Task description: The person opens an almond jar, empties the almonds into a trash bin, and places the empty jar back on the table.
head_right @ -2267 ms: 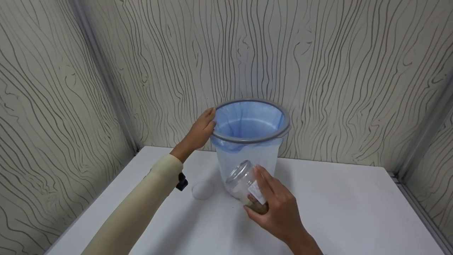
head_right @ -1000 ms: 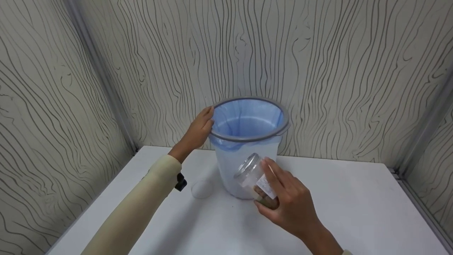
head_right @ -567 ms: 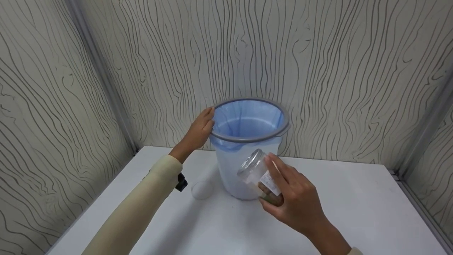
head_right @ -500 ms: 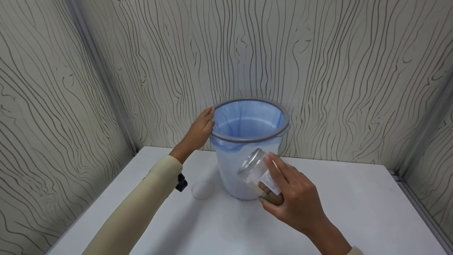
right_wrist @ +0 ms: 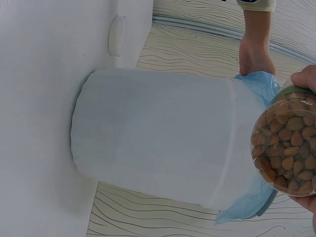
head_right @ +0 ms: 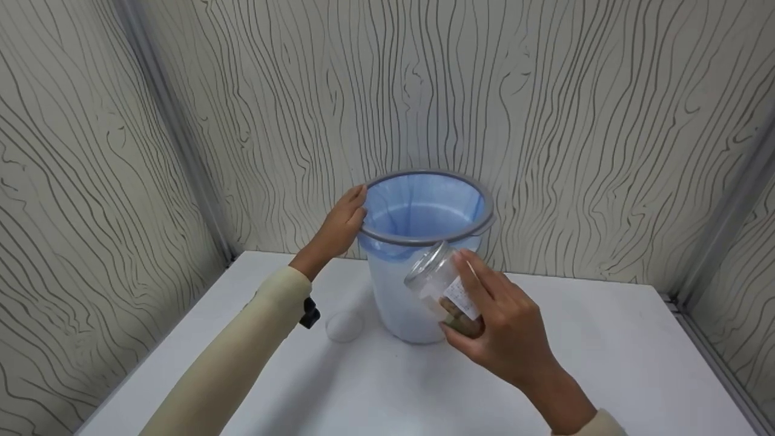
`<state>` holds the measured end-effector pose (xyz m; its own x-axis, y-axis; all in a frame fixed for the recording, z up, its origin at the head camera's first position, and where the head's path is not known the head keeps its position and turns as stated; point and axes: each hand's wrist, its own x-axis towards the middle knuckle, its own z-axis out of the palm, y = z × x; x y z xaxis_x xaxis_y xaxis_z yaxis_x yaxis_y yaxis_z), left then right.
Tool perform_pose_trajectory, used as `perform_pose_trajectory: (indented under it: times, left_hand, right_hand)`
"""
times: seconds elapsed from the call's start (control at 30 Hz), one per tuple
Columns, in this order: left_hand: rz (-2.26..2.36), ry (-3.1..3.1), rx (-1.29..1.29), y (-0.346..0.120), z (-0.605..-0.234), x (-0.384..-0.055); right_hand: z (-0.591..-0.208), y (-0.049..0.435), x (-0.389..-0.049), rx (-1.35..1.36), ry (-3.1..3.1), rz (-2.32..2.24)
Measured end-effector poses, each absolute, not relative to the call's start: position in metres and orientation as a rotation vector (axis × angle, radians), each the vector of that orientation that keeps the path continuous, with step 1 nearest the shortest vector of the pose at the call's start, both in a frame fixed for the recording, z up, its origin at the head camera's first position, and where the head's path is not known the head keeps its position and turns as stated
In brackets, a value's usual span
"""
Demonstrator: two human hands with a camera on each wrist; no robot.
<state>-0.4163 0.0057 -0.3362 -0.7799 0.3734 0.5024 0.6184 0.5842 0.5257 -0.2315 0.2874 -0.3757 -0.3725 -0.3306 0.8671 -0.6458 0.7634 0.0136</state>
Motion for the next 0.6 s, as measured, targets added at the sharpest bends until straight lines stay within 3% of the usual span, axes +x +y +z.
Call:
perform_pose_trajectory:
  times: [0.6]
  left_hand:
    - [-1.025, -2.506, -0.828, 0.004, -0.335, -0.419]
  right_hand:
    - [-0.357, 0.289, -0.240, 0.754, -1.950, 0.375]
